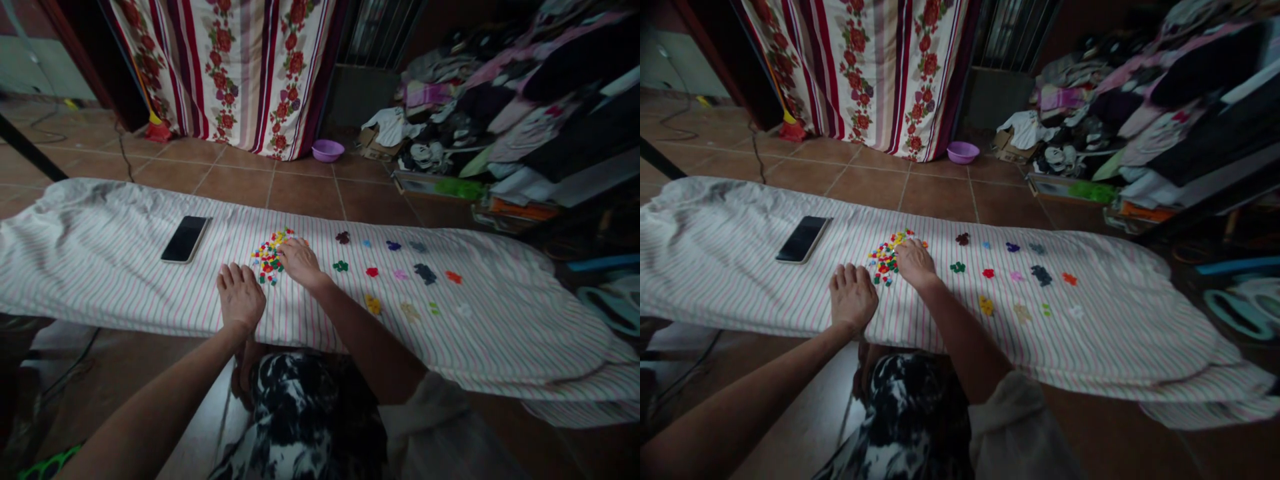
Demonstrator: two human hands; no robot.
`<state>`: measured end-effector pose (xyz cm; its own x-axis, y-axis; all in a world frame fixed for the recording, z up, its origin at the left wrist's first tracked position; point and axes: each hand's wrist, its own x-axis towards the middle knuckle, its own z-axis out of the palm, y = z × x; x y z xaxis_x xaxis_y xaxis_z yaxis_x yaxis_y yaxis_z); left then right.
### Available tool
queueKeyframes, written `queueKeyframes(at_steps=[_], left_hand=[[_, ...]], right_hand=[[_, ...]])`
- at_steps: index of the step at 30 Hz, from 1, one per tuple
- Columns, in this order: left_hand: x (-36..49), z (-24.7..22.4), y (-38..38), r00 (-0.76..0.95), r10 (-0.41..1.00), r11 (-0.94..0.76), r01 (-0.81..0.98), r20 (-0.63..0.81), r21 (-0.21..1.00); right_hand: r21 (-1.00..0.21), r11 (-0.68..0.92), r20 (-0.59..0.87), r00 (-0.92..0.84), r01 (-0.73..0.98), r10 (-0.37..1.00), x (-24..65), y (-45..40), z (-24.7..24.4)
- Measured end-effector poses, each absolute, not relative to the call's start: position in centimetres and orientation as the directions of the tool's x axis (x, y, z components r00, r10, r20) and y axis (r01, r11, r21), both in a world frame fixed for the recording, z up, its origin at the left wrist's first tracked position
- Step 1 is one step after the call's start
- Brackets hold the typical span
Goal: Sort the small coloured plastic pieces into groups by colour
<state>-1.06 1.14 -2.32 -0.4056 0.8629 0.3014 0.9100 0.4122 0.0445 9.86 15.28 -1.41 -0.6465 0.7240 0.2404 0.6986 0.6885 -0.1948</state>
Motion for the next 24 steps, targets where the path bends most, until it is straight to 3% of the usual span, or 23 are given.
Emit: queueKeyframes(at_steps=[6, 12, 24], left_hand=[[-1.1, -2.5, 1.1, -0.407, 0.863, 0.414, 0.909, 0.300, 0.042], [-1.1, -2.7, 1.1, -0.395, 0.862, 0.412, 0.911, 0.317, 0.017], [-0.9, -1.8, 0.7, -0.386, 0.869, 0.406, 0.914, 0.309, -0.001]], right_hand=[[-0.164, 0.644, 0.150, -0.626, 0.747, 0.765, 9.1, 15.6, -0.4], [-0.237, 0.623, 0.121, -0.614, 0.745, 0.780, 8.9, 15.2, 1.1], [-0.528, 0.553, 0.237, -0.514, 0.645, 0.825, 13.8, 11.1, 2.7]])
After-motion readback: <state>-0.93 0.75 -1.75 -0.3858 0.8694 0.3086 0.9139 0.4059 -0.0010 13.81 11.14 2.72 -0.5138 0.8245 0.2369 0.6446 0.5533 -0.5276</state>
